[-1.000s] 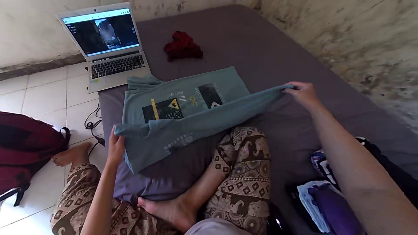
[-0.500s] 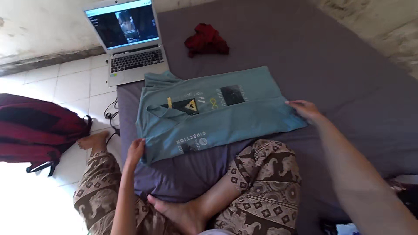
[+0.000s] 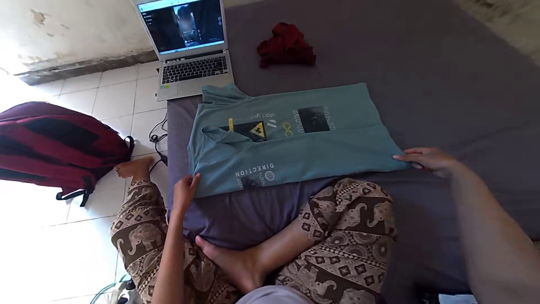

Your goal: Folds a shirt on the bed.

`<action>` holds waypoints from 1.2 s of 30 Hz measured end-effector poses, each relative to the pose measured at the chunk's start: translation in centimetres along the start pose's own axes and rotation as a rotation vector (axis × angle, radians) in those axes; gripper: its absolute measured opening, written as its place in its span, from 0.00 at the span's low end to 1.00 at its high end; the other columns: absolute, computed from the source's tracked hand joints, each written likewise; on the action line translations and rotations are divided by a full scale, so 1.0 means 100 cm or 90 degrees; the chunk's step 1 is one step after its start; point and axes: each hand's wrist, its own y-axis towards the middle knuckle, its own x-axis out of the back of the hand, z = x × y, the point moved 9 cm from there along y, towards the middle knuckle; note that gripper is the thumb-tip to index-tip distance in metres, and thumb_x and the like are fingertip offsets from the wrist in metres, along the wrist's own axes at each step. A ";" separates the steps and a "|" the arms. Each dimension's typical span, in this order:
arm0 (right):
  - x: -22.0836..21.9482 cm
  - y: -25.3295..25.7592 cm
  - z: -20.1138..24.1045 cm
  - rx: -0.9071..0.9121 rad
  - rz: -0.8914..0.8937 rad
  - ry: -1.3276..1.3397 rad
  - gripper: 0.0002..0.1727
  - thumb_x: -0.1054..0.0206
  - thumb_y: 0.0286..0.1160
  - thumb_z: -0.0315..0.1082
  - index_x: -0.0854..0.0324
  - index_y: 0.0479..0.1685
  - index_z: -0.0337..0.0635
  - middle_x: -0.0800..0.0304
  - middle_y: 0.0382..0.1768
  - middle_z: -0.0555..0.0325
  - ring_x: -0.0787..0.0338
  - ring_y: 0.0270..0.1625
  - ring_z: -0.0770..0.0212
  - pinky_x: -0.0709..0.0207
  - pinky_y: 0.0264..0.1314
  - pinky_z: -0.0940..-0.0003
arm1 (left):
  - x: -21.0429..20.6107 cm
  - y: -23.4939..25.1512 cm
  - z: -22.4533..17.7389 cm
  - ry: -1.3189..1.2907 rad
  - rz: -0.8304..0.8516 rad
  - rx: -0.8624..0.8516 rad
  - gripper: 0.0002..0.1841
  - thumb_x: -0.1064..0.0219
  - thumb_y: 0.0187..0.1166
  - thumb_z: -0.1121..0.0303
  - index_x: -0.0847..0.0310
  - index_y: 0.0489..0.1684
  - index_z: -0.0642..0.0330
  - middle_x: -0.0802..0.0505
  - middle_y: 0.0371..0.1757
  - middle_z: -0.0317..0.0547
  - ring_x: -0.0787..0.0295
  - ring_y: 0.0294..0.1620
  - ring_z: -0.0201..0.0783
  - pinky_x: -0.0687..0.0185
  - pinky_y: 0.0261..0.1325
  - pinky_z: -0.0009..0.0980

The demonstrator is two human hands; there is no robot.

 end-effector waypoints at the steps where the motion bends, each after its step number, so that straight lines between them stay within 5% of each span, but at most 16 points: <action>1: -0.003 -0.003 0.000 -0.009 0.005 0.010 0.19 0.36 0.86 0.33 0.26 0.68 0.29 0.27 0.32 0.59 0.36 0.22 0.77 0.42 0.25 0.82 | 0.003 -0.003 -0.003 -0.013 -0.012 -0.014 0.24 0.44 0.92 0.59 0.17 0.48 0.79 0.11 0.41 0.67 0.14 0.43 0.55 0.24 0.55 0.52; 5: -0.013 -0.013 0.000 -0.064 0.040 0.048 0.22 0.40 0.89 0.40 0.29 0.73 0.34 0.24 0.40 0.57 0.30 0.27 0.76 0.35 0.30 0.81 | 0.001 -0.006 -0.006 -0.186 -0.025 -0.039 0.19 0.45 0.92 0.65 0.18 0.46 0.78 0.13 0.38 0.55 0.19 0.38 0.35 0.24 0.50 0.35; 8: -0.012 -0.011 -0.001 -0.062 0.035 0.063 0.21 0.41 0.89 0.35 0.31 0.73 0.32 0.24 0.41 0.54 0.26 0.29 0.74 0.30 0.33 0.80 | 0.004 -0.003 -0.008 -0.250 -0.085 -0.058 0.18 0.49 0.93 0.69 0.21 0.52 0.81 0.13 0.39 0.57 0.18 0.39 0.34 0.22 0.50 0.33; 13: -0.015 -0.007 -0.015 -0.053 0.019 0.096 0.23 0.41 0.89 0.31 0.34 0.78 0.30 0.20 0.58 0.35 0.16 0.40 0.63 0.20 0.46 0.72 | -0.007 0.006 0.007 0.068 -0.002 -0.023 0.24 0.39 0.89 0.58 0.20 0.63 0.78 0.09 0.48 0.75 0.11 0.54 0.69 0.24 0.64 0.65; 17: -0.014 -0.014 -0.010 -0.074 0.013 0.055 0.24 0.39 0.88 0.33 0.33 0.80 0.35 0.20 0.57 0.37 0.20 0.38 0.63 0.25 0.43 0.71 | -0.002 -0.001 -0.003 0.054 -0.017 -0.059 0.22 0.36 0.88 0.60 0.16 0.50 0.81 0.10 0.43 0.74 0.12 0.48 0.65 0.24 0.59 0.62; 22: -0.011 -0.017 -0.006 -0.099 0.013 0.097 0.26 0.39 0.89 0.35 0.36 0.81 0.33 0.22 0.60 0.40 0.21 0.40 0.66 0.25 0.44 0.75 | -0.002 0.001 -0.016 -0.023 -0.022 0.014 0.24 0.37 0.89 0.60 0.19 0.56 0.82 0.11 0.50 0.77 0.13 0.54 0.64 0.26 0.64 0.59; 24: -0.010 -0.016 -0.006 -0.071 -0.006 0.149 0.24 0.39 0.88 0.30 0.34 0.79 0.31 0.21 0.56 0.42 0.18 0.39 0.68 0.22 0.43 0.76 | -0.005 0.008 -0.017 -0.122 -0.012 0.035 0.22 0.40 0.90 0.62 0.23 0.62 0.82 0.12 0.52 0.75 0.13 0.53 0.58 0.24 0.64 0.54; 27: 0.003 -0.018 -0.012 0.003 -0.025 0.220 0.21 0.41 0.89 0.29 0.32 0.76 0.30 0.19 0.50 0.46 0.15 0.36 0.70 0.20 0.42 0.77 | 0.002 0.009 -0.016 -0.322 -0.012 -0.041 0.16 0.46 0.92 0.67 0.25 0.61 0.75 0.13 0.41 0.49 0.15 0.38 0.28 0.17 0.48 0.30; 30: 0.010 -0.028 -0.029 0.034 -0.008 0.224 0.20 0.41 0.88 0.27 0.32 0.75 0.29 0.18 0.48 0.48 0.15 0.36 0.71 0.19 0.42 0.76 | 0.016 -0.003 -0.011 -0.373 0.024 -0.133 0.12 0.48 0.89 0.72 0.29 0.61 0.72 0.14 0.35 0.34 0.15 0.33 0.17 0.16 0.42 0.20; 32: 0.009 -0.037 -0.043 0.028 0.004 0.189 0.21 0.42 0.88 0.25 0.34 0.76 0.28 0.19 0.55 0.41 0.13 0.44 0.64 0.18 0.50 0.71 | 0.013 -0.012 -0.010 -0.261 0.091 -0.148 0.16 0.43 0.86 0.74 0.30 0.66 0.75 0.13 0.35 0.40 0.14 0.34 0.22 0.16 0.44 0.23; 34: 0.006 -0.038 -0.057 0.017 0.019 0.136 0.25 0.41 0.86 0.21 0.37 0.80 0.26 0.24 0.70 0.30 0.15 0.59 0.52 0.21 0.63 0.60 | -0.001 -0.016 -0.001 -0.107 0.186 -0.121 0.25 0.34 0.83 0.73 0.34 0.75 0.81 0.09 0.44 0.67 0.11 0.44 0.49 0.18 0.58 0.46; 36: 0.003 -0.038 -0.062 0.000 0.023 0.086 0.27 0.40 0.83 0.17 0.37 0.82 0.27 0.28 0.76 0.28 0.19 0.67 0.44 0.25 0.68 0.53 | -0.015 -0.017 0.011 -0.003 0.233 -0.102 0.30 0.30 0.82 0.69 0.34 0.76 0.82 0.09 0.51 0.75 0.10 0.55 0.63 0.22 0.68 0.57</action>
